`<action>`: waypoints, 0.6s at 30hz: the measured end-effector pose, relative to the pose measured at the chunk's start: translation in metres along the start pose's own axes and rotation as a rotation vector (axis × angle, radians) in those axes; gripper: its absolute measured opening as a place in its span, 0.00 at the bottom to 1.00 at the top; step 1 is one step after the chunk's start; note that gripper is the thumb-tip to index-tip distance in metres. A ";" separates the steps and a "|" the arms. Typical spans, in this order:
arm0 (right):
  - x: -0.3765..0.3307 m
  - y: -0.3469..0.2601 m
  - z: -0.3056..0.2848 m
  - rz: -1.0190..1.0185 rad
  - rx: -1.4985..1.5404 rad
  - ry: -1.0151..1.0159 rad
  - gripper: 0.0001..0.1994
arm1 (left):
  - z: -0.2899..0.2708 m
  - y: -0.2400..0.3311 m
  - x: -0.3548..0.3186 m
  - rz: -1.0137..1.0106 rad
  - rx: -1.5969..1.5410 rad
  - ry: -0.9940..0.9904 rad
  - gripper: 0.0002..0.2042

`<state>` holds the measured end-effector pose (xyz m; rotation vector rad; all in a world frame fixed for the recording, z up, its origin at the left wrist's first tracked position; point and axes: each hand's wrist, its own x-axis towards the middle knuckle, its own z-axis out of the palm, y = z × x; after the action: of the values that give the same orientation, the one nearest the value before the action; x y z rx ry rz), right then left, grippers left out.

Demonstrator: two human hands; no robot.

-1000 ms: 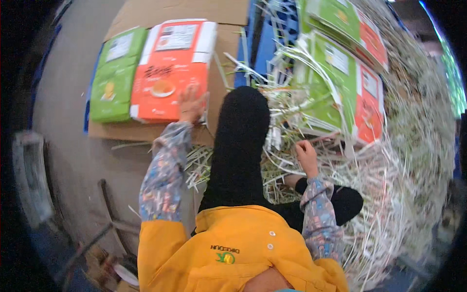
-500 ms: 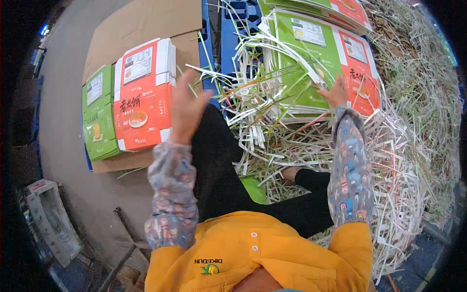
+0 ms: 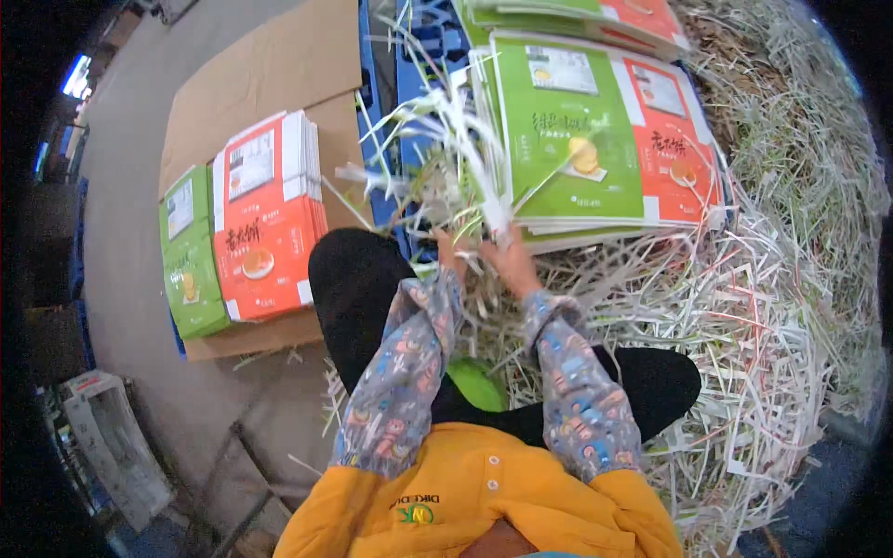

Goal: Sorting through and stacking flat cardboard packaging boxes while removing shredded paper filler.

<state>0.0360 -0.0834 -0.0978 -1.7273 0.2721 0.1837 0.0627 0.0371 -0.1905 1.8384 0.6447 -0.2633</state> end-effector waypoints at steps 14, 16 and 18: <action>-0.048 -0.117 0.010 -0.209 0.262 -0.411 0.27 | -0.120 0.133 -0.127 0.147 -0.967 -0.601 0.20; -0.054 -0.118 -0.005 -0.155 0.272 -0.433 0.25 | -0.125 0.135 -0.131 0.323 -0.650 -0.629 0.20; -0.060 -0.115 -0.028 -0.094 0.233 -0.531 0.19 | -0.130 0.126 -0.127 0.377 -0.341 -0.763 0.21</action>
<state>0.0106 -0.0886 0.0324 -1.3983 -0.1726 0.5099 0.0097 0.0890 0.0176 1.3462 -0.1815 -0.5265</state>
